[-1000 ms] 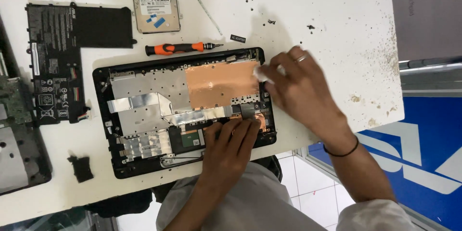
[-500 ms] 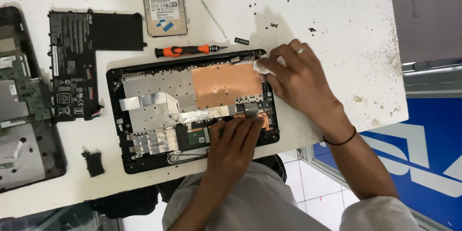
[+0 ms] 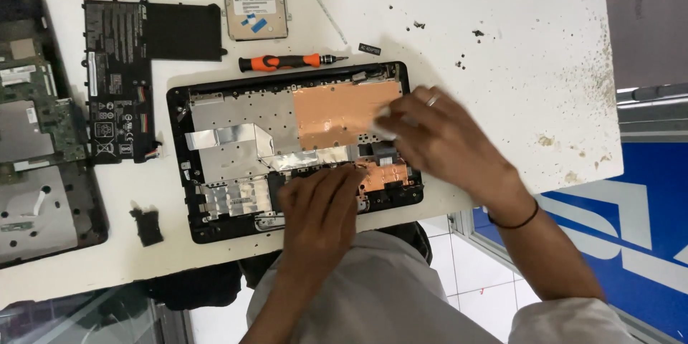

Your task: Cleaning internal laptop components and connecting ribbon cables during assembly.

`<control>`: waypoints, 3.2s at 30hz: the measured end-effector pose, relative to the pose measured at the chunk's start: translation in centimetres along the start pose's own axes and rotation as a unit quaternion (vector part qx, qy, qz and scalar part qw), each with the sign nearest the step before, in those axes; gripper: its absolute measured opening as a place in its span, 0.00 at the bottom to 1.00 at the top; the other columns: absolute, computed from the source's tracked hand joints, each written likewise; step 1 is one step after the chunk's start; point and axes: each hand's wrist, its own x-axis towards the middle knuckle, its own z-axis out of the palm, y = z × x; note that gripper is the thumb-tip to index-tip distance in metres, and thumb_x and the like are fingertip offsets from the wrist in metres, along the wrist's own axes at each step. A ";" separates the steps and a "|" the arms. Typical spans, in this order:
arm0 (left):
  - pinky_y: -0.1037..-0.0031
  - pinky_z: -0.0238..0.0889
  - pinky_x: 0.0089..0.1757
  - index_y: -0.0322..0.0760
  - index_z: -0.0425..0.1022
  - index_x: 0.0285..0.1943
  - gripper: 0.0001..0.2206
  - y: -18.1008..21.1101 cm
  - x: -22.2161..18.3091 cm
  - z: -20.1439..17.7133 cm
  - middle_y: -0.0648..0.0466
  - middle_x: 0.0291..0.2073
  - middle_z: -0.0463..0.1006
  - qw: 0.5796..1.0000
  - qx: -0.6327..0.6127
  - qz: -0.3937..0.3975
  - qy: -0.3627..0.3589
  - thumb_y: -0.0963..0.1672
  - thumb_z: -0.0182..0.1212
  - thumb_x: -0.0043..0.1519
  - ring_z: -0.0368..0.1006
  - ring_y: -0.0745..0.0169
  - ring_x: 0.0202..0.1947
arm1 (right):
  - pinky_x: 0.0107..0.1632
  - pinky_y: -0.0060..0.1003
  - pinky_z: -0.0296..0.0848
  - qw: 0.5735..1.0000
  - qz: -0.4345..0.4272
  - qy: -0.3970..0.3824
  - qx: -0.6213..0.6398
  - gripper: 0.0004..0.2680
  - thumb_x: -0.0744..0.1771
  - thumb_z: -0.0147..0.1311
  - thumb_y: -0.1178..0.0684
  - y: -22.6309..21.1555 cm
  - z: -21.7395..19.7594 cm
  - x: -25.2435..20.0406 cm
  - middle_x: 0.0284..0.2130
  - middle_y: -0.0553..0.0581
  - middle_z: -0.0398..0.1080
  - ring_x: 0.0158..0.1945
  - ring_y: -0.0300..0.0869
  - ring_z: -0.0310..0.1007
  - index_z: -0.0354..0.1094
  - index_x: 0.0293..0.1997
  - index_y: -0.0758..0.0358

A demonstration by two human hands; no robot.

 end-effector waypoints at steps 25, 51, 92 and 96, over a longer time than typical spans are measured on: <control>0.65 0.56 0.49 0.34 0.82 0.51 0.11 -4.4 -1.5 -4.2 0.51 0.45 0.83 0.993 0.063 -0.071 0.076 0.33 0.62 0.65 0.77 0.55 0.46 | 0.54 0.48 0.61 0.995 0.044 0.043 -0.081 0.10 0.69 0.62 0.70 1.4 -1.3 -0.5 0.44 0.65 0.69 0.46 0.54 0.62 0.77 0.55 0.72; 0.67 0.53 0.49 0.36 0.83 0.49 0.08 -3.7 -2.0 -3.4 0.52 0.45 0.84 0.997 0.066 -0.035 0.037 0.35 0.64 0.65 0.76 0.56 0.46 | 0.47 0.43 0.61 0.970 0.216 0.082 -0.070 0.13 0.63 0.65 0.65 -7.2 1.5 -6.3 0.40 0.56 0.69 0.44 0.46 0.62 0.76 0.51 0.62; 0.64 0.61 0.45 0.33 0.71 0.48 0.06 0.9 1.8 1.8 0.50 0.43 0.77 0.996 -0.083 -0.014 -0.034 0.39 0.65 0.68 0.72 0.54 0.43 | 0.56 0.44 0.52 0.994 0.075 -0.042 0.063 0.20 0.61 0.65 0.67 -2.0 -0.5 -2.5 0.49 0.56 0.68 0.55 0.47 0.65 0.72 0.58 0.58; 0.64 0.63 0.44 0.31 0.68 0.45 0.09 0.8 1.8 2.0 0.48 0.40 0.73 0.994 -0.105 -0.027 -0.020 0.40 0.66 0.67 0.70 0.52 0.41 | 0.45 0.43 0.49 0.993 0.038 -0.064 0.089 0.21 0.62 0.54 0.77 -1.3 -1.2 -2.2 0.45 0.52 0.69 0.45 0.47 0.58 0.72 0.54 0.55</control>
